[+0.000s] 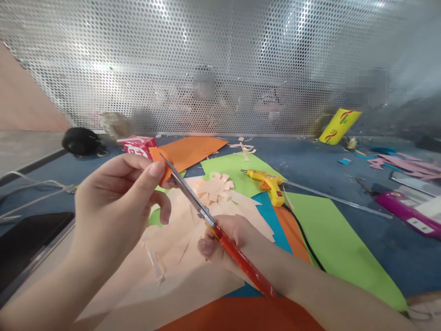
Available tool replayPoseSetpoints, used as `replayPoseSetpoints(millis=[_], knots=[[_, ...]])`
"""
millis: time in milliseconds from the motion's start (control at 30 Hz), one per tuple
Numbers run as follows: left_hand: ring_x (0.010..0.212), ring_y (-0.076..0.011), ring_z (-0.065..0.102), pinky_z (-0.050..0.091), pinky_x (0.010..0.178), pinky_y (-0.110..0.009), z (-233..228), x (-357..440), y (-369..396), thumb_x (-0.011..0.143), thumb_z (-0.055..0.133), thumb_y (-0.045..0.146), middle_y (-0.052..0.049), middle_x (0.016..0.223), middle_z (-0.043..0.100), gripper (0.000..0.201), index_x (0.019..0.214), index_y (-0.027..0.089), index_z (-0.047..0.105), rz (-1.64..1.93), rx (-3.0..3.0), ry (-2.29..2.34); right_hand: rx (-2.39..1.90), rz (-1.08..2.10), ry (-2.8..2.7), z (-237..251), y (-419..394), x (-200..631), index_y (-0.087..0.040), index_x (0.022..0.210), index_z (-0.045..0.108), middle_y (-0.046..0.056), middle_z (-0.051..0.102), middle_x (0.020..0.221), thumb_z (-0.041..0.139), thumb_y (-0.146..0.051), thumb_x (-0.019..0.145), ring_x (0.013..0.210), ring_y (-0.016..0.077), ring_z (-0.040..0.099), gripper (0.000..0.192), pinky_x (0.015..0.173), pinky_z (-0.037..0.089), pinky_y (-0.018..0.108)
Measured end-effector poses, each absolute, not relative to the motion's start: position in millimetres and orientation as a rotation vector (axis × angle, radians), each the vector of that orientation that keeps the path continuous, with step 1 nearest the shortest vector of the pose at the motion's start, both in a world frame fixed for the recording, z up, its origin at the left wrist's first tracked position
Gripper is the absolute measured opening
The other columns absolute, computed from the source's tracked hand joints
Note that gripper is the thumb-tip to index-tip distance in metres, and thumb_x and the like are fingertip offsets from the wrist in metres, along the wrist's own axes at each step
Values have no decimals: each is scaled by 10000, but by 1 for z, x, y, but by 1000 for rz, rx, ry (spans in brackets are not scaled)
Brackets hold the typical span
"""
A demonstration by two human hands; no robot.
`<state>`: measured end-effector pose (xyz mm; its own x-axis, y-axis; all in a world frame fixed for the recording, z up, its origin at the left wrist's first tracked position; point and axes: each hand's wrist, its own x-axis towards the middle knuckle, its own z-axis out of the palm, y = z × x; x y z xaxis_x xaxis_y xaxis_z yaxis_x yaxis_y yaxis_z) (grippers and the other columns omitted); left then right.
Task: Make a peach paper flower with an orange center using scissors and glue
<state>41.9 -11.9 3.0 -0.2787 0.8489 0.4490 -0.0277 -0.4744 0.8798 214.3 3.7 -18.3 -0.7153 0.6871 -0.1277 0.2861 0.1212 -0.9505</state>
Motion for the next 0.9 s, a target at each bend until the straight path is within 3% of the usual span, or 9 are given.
replayPoseSetpoints(millis=[167, 367, 633, 900], knots=[[488, -97, 572, 443, 298, -164, 3, 42, -12, 766, 649, 289, 17, 613, 606, 136, 672, 206, 597, 1814, 1353, 1077, -924, 1706, -2001, -26, 6, 214, -170, 696, 471, -67, 298, 518, 511, -660, 747, 438, 56, 270, 494, 398, 236, 206], [585, -135, 626, 448, 292, -166, 4, 42, -13, 756, 658, 292, 13, 612, 606, 136, 671, 210, 591, 1819, 1349, 1079, -890, 1766, -1971, -30, 8, 215, -175, 747, 473, -65, 356, 534, 504, -696, 721, 423, 54, 310, 522, 416, 273, 216], [569, -128, 621, 449, 291, -158, 4, 42, -14, 760, 656, 284, 13, 612, 619, 125, 676, 214, 594, 1826, 1362, 1076, -957, 1770, -1939, -33, 8, 211, -180, 674, 424, -104, 279, 454, 471, -807, 617, 342, 27, 249, 631, 342, 209, 203], [576, -127, 619, 467, 298, -163, 3, 44, -13, 768, 645, 286, 12, 632, 613, 118, 691, 212, 593, 1828, 1349, 1064, -913, 1774, -1939, -31, 6, 213, -168, 709, 443, -93, 295, 489, 472, -772, 664, 388, 31, 251, 606, 372, 211, 199]])
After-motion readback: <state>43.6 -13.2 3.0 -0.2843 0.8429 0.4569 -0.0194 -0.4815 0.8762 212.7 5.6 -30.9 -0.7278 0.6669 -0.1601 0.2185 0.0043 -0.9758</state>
